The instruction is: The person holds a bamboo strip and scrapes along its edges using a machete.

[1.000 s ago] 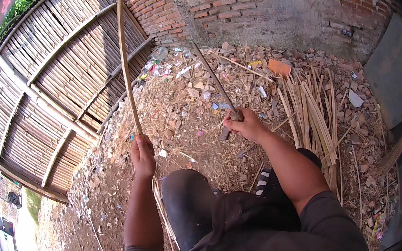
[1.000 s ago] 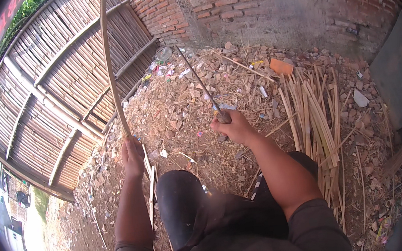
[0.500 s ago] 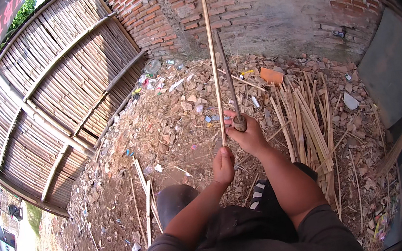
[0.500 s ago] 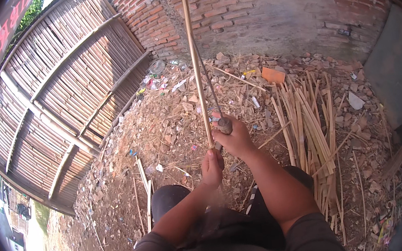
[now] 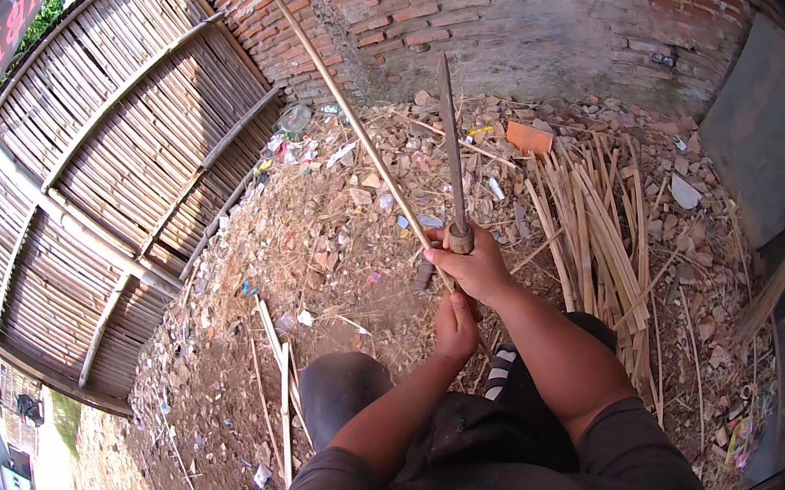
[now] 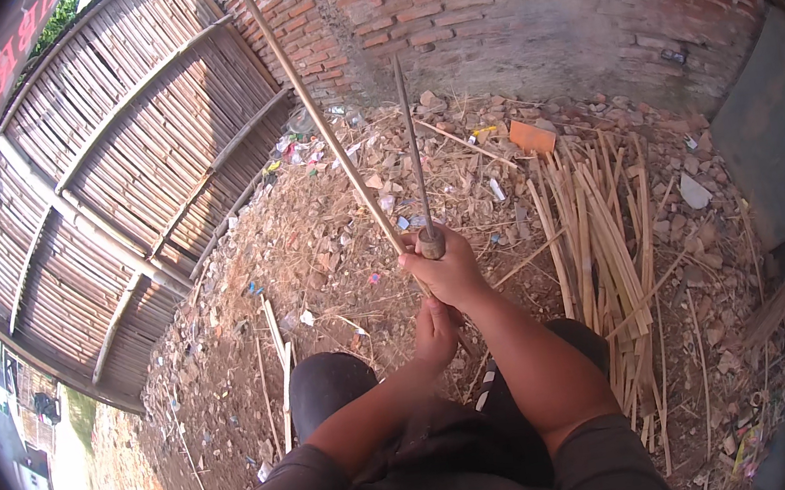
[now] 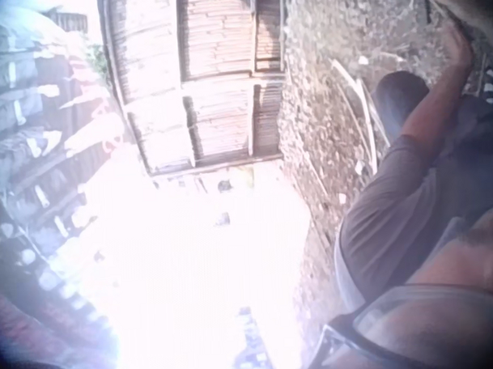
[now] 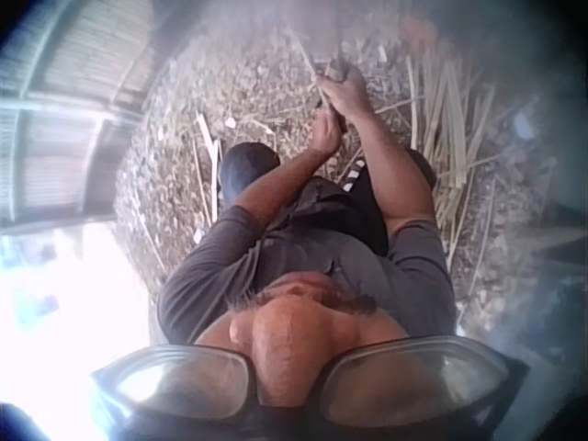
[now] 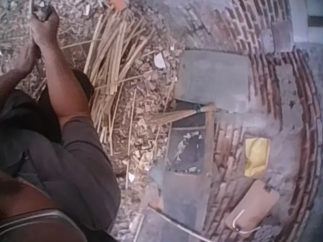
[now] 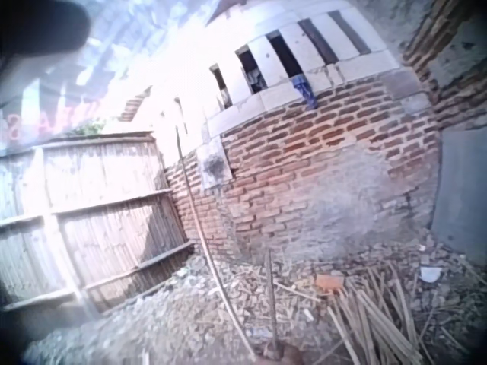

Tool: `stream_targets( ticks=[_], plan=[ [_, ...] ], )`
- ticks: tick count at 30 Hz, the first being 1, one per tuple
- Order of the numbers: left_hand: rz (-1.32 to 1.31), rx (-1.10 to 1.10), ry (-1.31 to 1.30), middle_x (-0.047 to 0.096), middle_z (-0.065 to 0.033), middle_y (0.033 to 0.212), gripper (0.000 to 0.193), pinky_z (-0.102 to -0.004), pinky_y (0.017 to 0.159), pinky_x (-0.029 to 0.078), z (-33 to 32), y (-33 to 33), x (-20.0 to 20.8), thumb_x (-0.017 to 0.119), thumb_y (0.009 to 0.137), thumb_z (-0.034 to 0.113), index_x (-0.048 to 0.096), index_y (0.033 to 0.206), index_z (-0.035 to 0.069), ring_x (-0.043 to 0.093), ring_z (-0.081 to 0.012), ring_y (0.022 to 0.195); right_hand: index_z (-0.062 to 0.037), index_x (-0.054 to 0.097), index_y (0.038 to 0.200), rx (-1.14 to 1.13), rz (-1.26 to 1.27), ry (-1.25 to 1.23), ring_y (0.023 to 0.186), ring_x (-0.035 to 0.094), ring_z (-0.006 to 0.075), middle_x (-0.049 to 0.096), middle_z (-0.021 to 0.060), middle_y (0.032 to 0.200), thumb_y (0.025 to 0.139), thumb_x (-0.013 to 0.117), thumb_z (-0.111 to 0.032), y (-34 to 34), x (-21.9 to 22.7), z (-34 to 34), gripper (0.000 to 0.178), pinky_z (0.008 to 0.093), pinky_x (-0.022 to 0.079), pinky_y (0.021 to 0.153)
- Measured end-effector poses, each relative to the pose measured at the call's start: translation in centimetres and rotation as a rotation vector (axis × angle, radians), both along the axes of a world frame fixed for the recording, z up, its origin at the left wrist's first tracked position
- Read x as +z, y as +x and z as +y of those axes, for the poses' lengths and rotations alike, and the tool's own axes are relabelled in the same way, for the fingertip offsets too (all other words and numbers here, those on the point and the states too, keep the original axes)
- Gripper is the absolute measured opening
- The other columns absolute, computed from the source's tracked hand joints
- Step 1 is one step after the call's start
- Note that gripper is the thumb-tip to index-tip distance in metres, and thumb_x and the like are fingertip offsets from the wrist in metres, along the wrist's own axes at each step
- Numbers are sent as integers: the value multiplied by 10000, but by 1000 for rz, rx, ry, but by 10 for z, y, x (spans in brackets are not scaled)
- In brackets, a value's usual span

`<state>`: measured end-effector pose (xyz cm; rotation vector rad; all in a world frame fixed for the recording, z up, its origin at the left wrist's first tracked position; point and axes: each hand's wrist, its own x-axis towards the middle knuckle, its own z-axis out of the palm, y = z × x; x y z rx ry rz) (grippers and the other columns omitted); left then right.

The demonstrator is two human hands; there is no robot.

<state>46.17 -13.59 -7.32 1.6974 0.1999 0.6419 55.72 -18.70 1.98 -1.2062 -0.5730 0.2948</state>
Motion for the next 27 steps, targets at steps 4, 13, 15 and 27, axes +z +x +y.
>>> stream_targets(
  ticks=[4,13,15,27],
  plan=[
    [29,10,103,618,-87,787,457,-366,662,506,2,-3,2,310,1098,401,529,1014,9,608,-209,693,-20,707,1094,27,-52,8,806,652,107,711,38,911,815,785,-105,-2,-4,2,302,289,529,751],
    [80,344,622,384,-243,1471,825,-513,1092,383,99,-47,83,745,888,213,242,1502,-10,424,-389,1358,-16,614,966,175,-59,-146,960,682,155,720,113,1087,828,757,-15,4,12,-15,198,326,552,847],
    [-114,589,976,373,-254,1466,845,-510,1106,368,142,-67,119,760,861,194,247,1503,-4,395,-409,1375,-24,620,934,186,-178,-226,960,682,161,719,118,1088,812,771,-20,8,5,-14,194,340,551,854],
    [265,855,1895,473,-102,1443,688,-541,1183,254,225,-135,331,819,749,248,537,1372,181,358,-330,1436,-24,701,1014,526,-231,-397,944,670,134,727,75,997,767,804,-51,-5,9,-12,269,310,528,853]
  ],
)
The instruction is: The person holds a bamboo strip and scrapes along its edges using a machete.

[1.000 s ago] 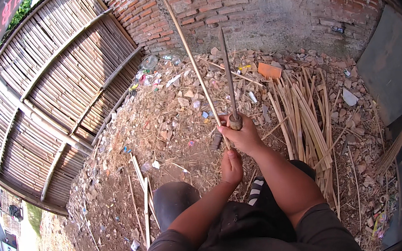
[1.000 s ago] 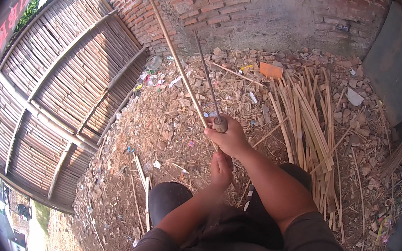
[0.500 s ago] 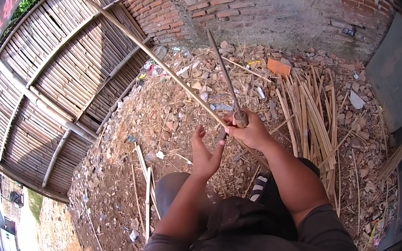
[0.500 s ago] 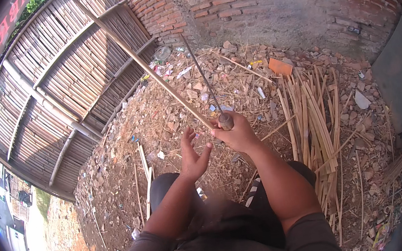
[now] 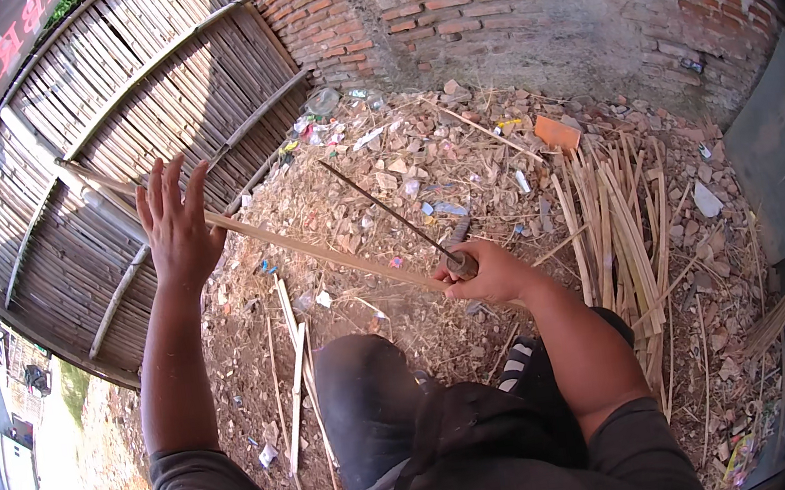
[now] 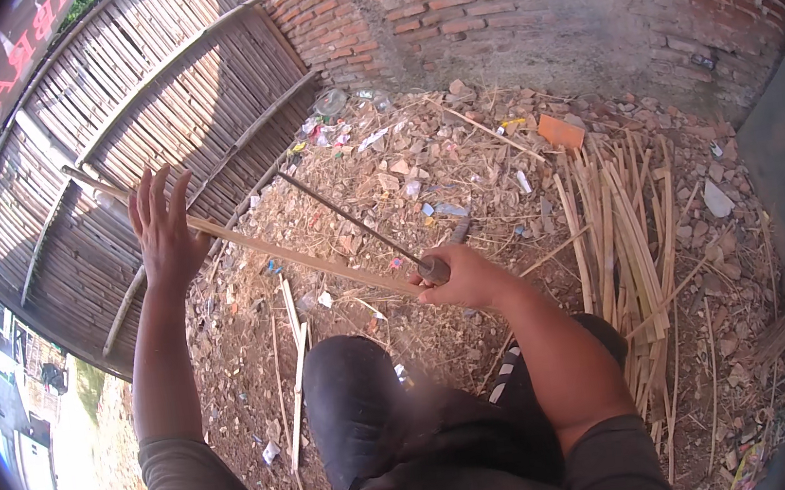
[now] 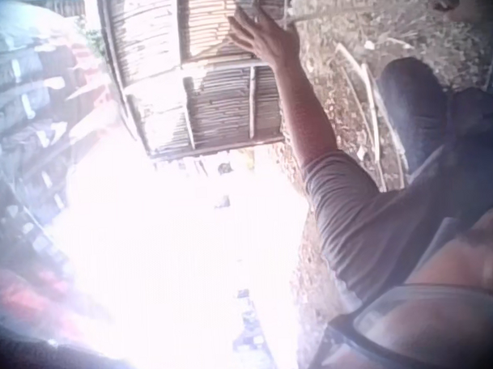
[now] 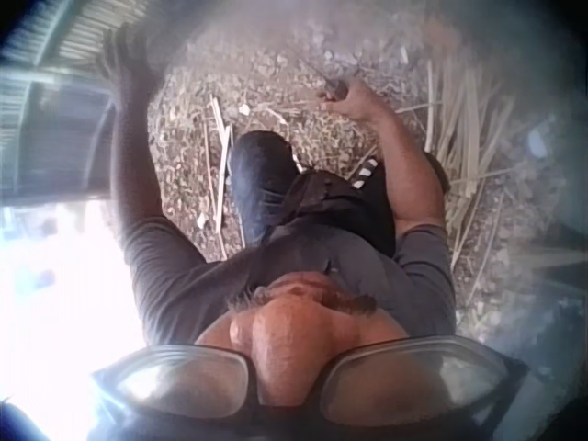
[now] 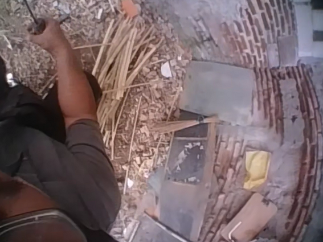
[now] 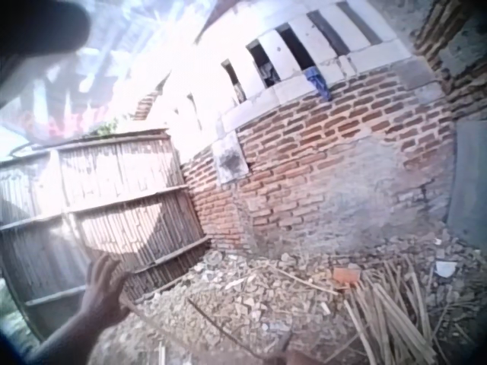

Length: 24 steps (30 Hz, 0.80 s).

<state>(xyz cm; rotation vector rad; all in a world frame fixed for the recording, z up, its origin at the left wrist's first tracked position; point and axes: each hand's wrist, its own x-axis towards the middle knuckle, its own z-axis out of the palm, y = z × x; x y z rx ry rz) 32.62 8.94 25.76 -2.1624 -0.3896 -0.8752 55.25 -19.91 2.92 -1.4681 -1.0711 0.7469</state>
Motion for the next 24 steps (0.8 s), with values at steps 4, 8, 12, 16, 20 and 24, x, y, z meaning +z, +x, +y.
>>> stream_targets(
  ticks=[4,8,12,16,20,24],
  plan=[
    [473,28,-393,701,-123,1047,368,-453,1013,459,25,-19,0,767,794,220,669,1134,118,647,-326,1062,-30,724,1068,90,-22,-79,929,663,120,721,53,962,773,808,-65,2,1,-2,310,300,521,833],
    [676,417,-621,709,-140,881,248,-486,794,532,21,-53,-37,683,874,346,707,1057,180,688,-363,903,-42,694,1090,-19,-202,-50,904,686,193,731,82,970,769,808,-157,2,10,-10,359,337,527,848],
    [709,466,-1000,714,-157,860,412,-470,756,525,-1,-82,-96,648,921,520,728,984,121,688,-347,833,-40,682,1094,-384,-675,101,880,687,307,705,137,950,778,819,-201,29,1,-24,379,384,534,797],
    [583,398,-1465,687,-171,828,493,-434,738,507,-30,-143,-168,596,964,499,675,998,14,664,-316,789,-52,701,1024,-413,-582,-302,841,685,348,694,155,873,809,788,-298,20,33,-32,338,449,531,736],
    [367,421,-1532,652,-222,786,490,-472,721,491,-80,-175,-205,501,1028,451,608,917,-13,658,-364,777,-102,703,1038,-289,-666,-326,815,688,359,698,140,838,822,756,-391,12,5,-10,364,467,538,731],
    [229,332,-1482,634,-234,722,474,-504,657,480,-103,-197,-230,470,1042,422,591,882,-8,646,-415,701,-135,681,967,-46,-809,-347,829,697,357,699,128,835,814,748,-384,-15,-19,18,300,494,541,725]
  ],
)
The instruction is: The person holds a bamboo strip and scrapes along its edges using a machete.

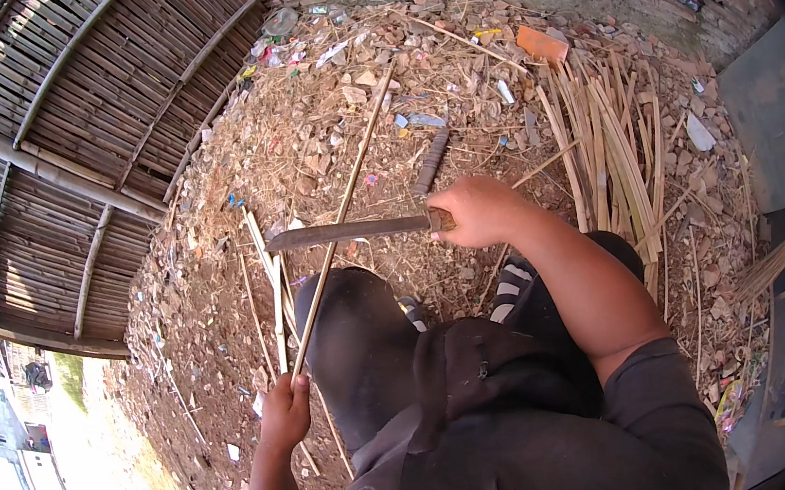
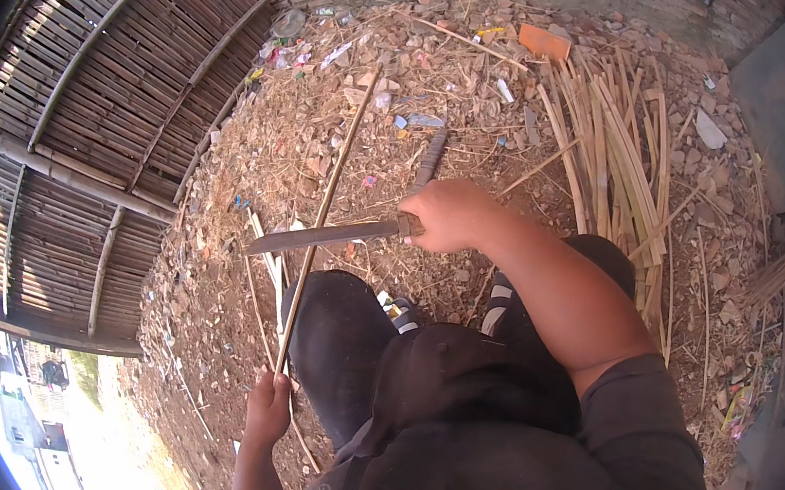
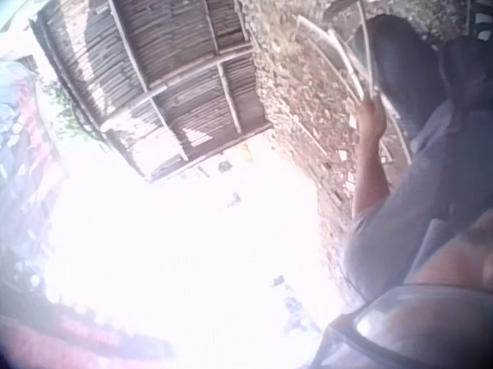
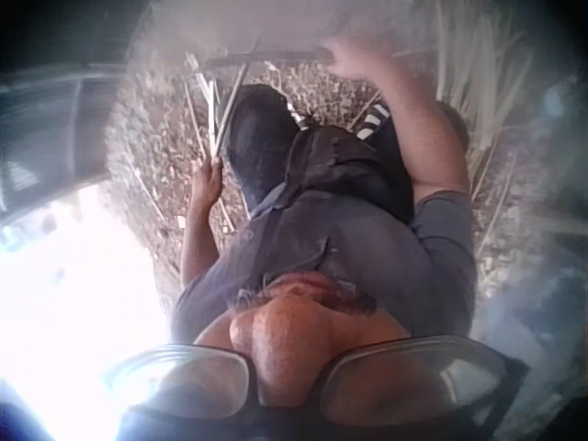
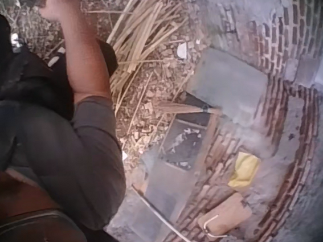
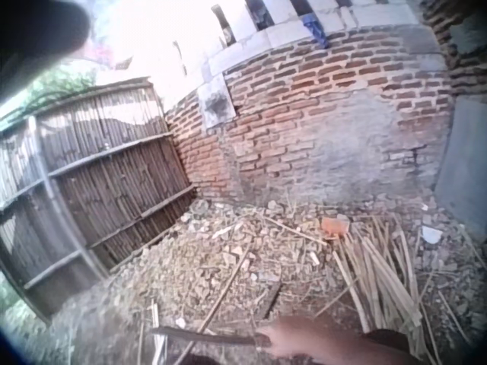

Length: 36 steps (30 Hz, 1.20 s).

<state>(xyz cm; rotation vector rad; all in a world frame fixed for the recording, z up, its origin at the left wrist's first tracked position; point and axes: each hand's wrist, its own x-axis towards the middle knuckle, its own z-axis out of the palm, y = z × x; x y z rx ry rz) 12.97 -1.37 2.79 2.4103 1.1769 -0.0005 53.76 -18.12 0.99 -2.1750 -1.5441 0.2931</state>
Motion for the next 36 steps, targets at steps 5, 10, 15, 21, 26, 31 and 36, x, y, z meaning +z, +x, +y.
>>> stream_targets(
  ticks=[5,10,15,21,26,31,36],
  plan=[
    [31,17,98,637,-252,747,393,-564,637,461,-21,-5,-9,448,1049,352,573,884,18,621,-491,727,-145,675,918,135,-26,-155,817,700,344,700,120,831,807,750,-379,-15,4,20,270,496,540,713],
    [-40,-56,197,620,-256,738,330,-595,611,451,-31,-12,-33,477,1034,328,536,888,37,607,-504,708,-142,691,962,138,-33,-136,855,696,351,698,138,844,807,737,-340,20,0,25,255,491,541,724],
    [-8,-69,249,597,-248,705,309,-587,573,454,-29,-5,-35,495,1024,308,529,873,41,598,-492,656,-138,695,979,22,65,-132,869,692,363,692,153,836,801,736,-320,-4,-4,26,258,500,541,738],
    [-51,-135,390,587,-215,689,317,-556,495,440,-22,-6,-46,497,1023,323,523,852,57,580,-462,582,-123,694,955,-10,172,-152,800,682,357,668,161,774,799,733,-299,40,-30,26,239,503,520,703],
    [-25,-90,317,610,-223,734,335,-577,560,462,-20,-11,-46,483,1026,355,532,882,56,605,-480,649,-126,684,932,-90,47,-65,799,682,370,682,140,791,786,724,-291,6,-16,30,224,506,520,694],
    [-36,-86,322,615,-223,743,340,-576,571,465,-18,-22,-52,487,1022,369,537,890,60,607,-478,657,-127,665,956,132,-186,-198,816,685,377,681,144,770,792,680,-228,-13,1,29,194,493,542,706],
    [14,-84,328,621,-216,756,334,-572,584,471,-20,-18,-47,494,1015,370,539,892,64,613,-470,678,-101,674,977,-283,123,-69,791,671,379,687,165,817,799,726,-265,51,-27,12,247,471,525,711]
  ],
)
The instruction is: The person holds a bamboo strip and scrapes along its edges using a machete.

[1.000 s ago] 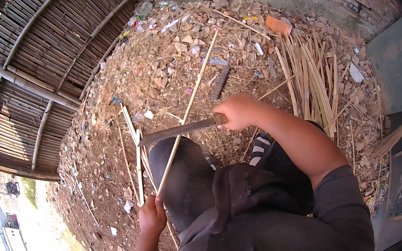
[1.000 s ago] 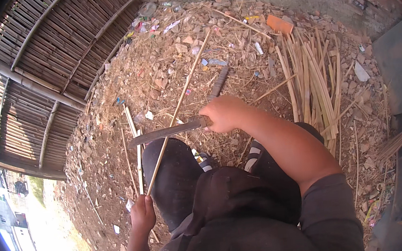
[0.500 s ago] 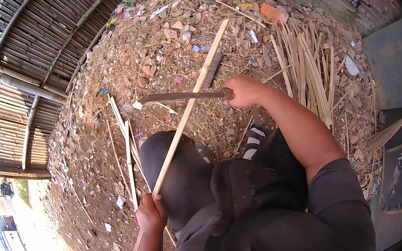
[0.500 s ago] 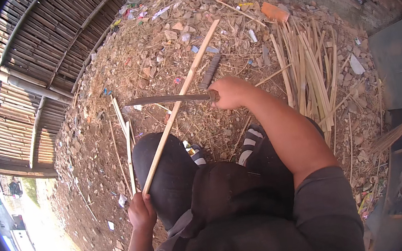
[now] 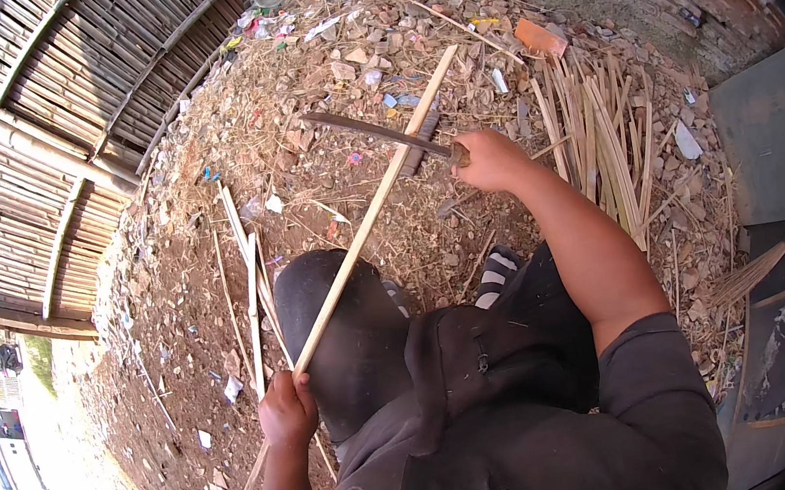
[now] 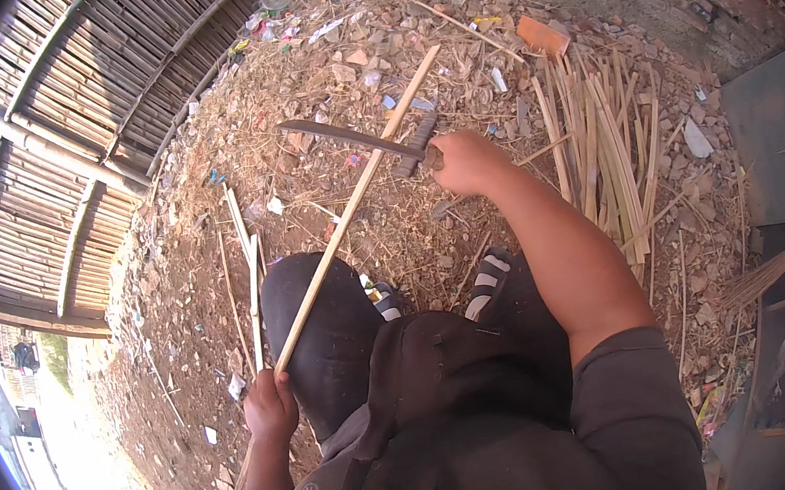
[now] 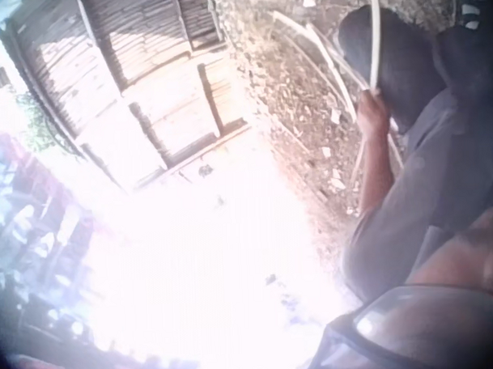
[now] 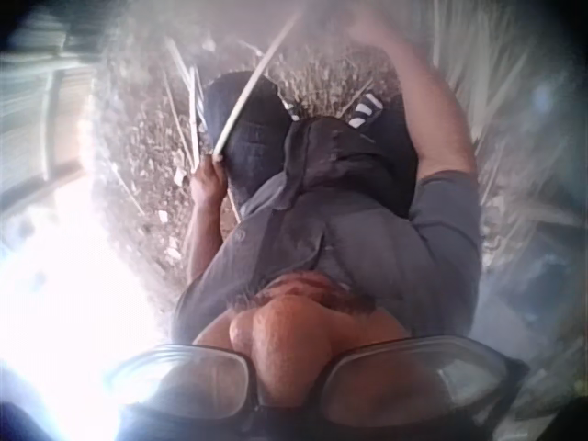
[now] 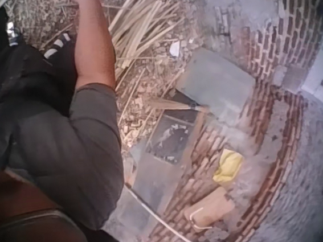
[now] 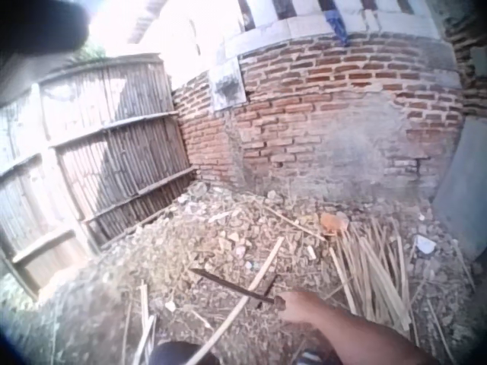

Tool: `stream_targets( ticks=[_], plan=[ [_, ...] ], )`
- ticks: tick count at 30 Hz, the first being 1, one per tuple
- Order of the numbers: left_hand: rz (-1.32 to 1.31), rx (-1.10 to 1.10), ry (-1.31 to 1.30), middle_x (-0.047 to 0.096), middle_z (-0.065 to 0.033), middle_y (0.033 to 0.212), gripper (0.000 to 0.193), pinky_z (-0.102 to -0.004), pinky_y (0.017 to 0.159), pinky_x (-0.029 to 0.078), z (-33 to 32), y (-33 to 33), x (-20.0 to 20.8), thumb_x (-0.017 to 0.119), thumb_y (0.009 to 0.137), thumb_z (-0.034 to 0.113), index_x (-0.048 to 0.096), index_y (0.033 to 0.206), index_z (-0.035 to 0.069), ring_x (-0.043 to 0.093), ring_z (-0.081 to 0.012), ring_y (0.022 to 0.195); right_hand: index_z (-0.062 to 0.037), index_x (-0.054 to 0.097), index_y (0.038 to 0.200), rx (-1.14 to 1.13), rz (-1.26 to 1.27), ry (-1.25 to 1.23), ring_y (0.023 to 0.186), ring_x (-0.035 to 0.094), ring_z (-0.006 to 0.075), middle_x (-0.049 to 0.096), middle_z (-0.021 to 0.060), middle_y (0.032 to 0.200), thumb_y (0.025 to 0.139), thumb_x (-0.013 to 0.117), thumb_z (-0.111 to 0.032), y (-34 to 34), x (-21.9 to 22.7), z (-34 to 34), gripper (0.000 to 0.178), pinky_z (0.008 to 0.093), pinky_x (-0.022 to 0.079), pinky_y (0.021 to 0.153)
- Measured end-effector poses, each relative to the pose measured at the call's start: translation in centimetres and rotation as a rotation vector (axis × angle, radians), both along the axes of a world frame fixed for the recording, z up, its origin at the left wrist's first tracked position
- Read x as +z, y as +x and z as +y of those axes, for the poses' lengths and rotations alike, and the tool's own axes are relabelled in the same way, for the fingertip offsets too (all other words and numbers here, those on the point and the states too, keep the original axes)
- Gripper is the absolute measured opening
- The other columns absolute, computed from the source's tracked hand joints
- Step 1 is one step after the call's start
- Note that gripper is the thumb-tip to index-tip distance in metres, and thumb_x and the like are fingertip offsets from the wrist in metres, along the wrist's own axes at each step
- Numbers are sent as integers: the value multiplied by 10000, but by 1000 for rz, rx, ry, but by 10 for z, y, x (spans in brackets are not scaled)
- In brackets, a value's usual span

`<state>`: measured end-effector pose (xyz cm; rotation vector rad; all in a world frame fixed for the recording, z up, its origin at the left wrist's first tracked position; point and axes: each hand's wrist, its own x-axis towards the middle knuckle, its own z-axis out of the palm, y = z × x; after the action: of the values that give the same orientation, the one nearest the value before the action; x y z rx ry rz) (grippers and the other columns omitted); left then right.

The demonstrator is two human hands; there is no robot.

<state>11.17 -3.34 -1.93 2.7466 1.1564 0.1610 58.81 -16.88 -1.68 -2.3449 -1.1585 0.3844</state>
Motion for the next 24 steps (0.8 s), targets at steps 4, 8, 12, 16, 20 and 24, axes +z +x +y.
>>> stream_targets(
  ticks=[4,8,12,16,20,24],
  plan=[
    [-17,0,2,618,-210,755,336,-570,582,471,-2,-2,4,498,1015,372,539,887,64,611,-466,672,-118,679,1026,125,-66,-18,825,687,367,690,174,824,800,733,-276,-38,16,7,281,467,534,730],
    [-37,-12,54,610,-207,748,338,-565,579,471,-2,-6,3,500,1014,371,533,875,65,605,-462,660,-124,694,1029,437,-269,-168,847,691,368,698,161,817,764,680,-208,-76,32,16,278,470,550,724],
    [-57,-10,91,607,-211,745,338,-559,573,473,-5,5,-3,500,1014,370,525,876,63,607,-461,659,-112,697,1030,253,45,-130,853,688,358,701,147,836,747,686,-247,-19,-9,6,314,478,546,749],
    [-7,7,56,611,-212,752,335,-559,575,475,-6,0,0,503,1013,369,520,879,62,612,-461,665,-123,688,996,205,-44,-41,850,689,366,698,145,831,751,686,-239,-42,6,9,271,492,545,742],
    [-49,-2,22,616,-213,758,330,-569,585,475,-7,-6,-1,503,1013,367,524,896,60,616,-464,675,-114,649,785,410,-322,16,717,676,347,663,114,728,706,704,-204,-80,19,11,132,487,513,645],
    [-147,-21,24,618,-215,761,323,-575,587,473,2,6,-12,495,1020,361,530,906,61,616,-470,681,-144,662,863,282,-24,-45,818,692,359,692,123,792,729,697,-210,-44,6,13,153,498,535,707]
  ],
)
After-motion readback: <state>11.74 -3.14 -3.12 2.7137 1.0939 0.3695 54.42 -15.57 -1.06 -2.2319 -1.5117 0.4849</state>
